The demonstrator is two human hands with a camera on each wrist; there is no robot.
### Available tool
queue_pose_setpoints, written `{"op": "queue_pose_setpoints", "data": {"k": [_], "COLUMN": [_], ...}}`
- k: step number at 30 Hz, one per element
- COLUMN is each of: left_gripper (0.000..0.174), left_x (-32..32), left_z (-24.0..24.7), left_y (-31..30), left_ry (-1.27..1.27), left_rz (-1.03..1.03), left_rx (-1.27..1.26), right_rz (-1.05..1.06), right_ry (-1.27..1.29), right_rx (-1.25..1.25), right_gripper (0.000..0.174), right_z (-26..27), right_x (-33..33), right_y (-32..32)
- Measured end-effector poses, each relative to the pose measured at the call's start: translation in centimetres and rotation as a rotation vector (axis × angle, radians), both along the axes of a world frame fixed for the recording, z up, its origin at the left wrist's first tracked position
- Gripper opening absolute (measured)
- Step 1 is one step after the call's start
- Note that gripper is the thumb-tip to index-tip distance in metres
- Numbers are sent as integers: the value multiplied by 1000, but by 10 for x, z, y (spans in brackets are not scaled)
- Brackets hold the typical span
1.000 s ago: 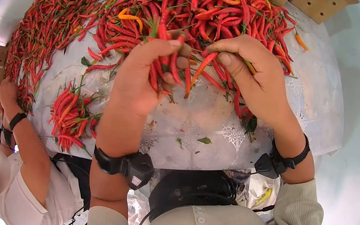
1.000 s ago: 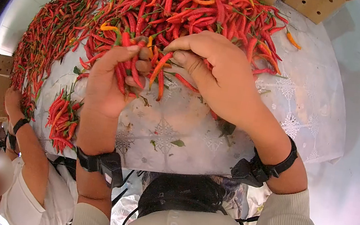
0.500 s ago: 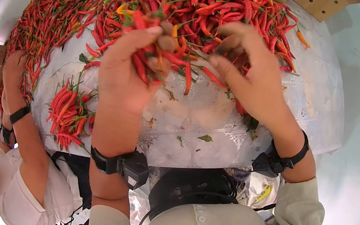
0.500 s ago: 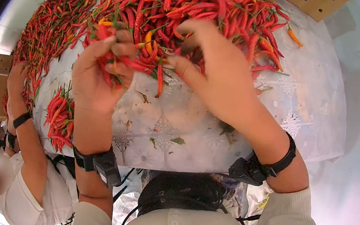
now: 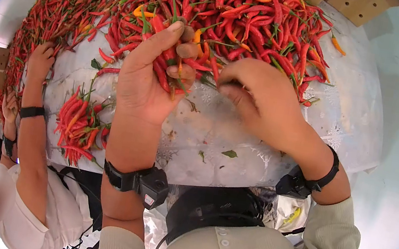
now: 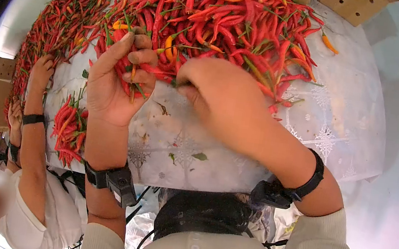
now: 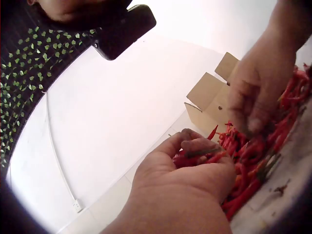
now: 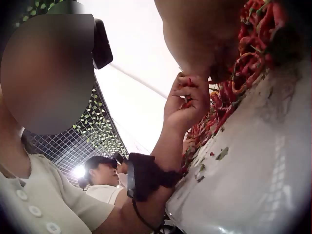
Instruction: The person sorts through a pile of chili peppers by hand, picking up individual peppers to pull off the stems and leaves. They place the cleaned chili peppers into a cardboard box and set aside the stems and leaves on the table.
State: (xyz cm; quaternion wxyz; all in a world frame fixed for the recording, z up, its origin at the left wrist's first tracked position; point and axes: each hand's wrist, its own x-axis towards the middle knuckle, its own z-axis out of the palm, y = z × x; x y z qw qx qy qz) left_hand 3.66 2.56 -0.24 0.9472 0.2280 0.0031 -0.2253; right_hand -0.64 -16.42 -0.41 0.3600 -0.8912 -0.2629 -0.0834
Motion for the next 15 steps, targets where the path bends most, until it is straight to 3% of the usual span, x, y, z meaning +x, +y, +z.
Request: {"op": "queue_pose_setpoints", "data": {"k": [5,9,12,15], "left_gripper": [14,15,14,15], "left_x": [1,-3,-12,-14], "left_z": [-3,1,4,1], "left_y": [1,-6,-21,-25], "left_ry": [47,54,-21,-30], "left_rz": [-19,-58,-42,-24], "left_rx": [37,268,481,477], "right_rz": [-140,-157,-107,-23], "right_ry": [60,68,-93,-169], "right_rx": [531,595,631,444], "right_gripper": [11,11,9,9], "right_z": [5,10,5,9], "right_x": [3,0,1,0], "right_y": [-7,-10,-4,-6]}}
